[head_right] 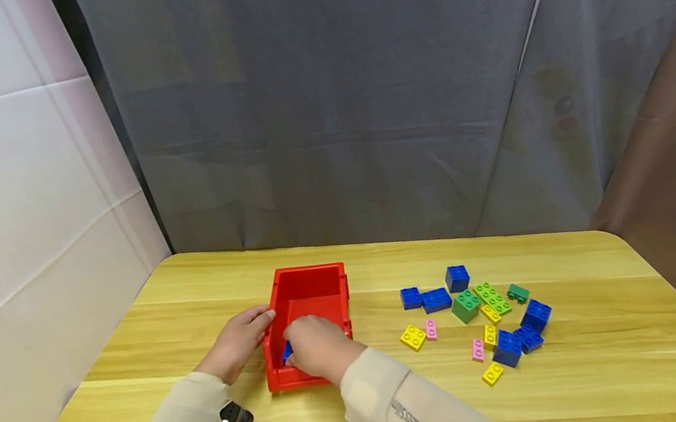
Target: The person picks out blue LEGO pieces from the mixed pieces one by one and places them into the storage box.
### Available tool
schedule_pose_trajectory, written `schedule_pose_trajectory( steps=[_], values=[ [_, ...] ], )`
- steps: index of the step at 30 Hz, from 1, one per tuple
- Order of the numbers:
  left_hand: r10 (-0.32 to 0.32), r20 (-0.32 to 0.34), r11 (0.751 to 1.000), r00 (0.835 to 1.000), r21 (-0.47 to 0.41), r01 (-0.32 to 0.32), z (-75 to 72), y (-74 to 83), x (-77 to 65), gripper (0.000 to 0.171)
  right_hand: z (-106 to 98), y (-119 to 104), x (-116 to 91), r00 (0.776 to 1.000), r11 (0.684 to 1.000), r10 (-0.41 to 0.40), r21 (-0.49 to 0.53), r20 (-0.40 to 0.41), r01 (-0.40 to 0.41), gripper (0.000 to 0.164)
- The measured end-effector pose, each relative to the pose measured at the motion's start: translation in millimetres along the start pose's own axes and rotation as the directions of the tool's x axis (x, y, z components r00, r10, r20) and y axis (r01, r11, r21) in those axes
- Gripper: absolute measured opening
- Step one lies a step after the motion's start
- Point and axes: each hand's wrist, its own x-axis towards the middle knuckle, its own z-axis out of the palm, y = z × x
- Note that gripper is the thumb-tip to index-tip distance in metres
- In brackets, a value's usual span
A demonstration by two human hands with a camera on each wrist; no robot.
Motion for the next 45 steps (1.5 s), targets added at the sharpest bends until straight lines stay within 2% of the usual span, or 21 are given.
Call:
schedule_pose_trajectory(
  steps=[7,23,32,39,45],
  values=[
    [-0.019,-0.004,1.000,1.000,0.000,0.019,1.0,-0.3,-0.9,0.041,-0.1,0.8,3.8,0.999,0.997,0.020,0.079,0.035,-0.023,0.021],
    [-0.003,-0.008,1.000,1.000,0.023,0.003,1.7,0.7,-1.7,0.042,3.0,1.2,13.0,0.998,0.998,0.030,0.062,0.060,-0.033,0.012],
    [0.009,-0.009,0.999,1.000,0.033,-0.008,-0.2,0.9,-1.3,0.041,4.8,2.3,17.2,0.997,0.991,0.031,0.124,0.064,-0.039,0.010],
    [0.004,-0.005,1.000,1.000,0.029,-0.004,0.1,1.1,-0.7,0.041,6.6,2.7,16.9,0.997,0.988,0.047,0.143,0.065,-0.056,0.010],
    [-0.011,-0.005,1.000,1.000,0.024,0.011,0.5,-0.2,-0.1,0.041,8.3,1.0,15.4,0.999,0.992,0.027,0.124,0.045,-0.032,0.021]
  ],
)
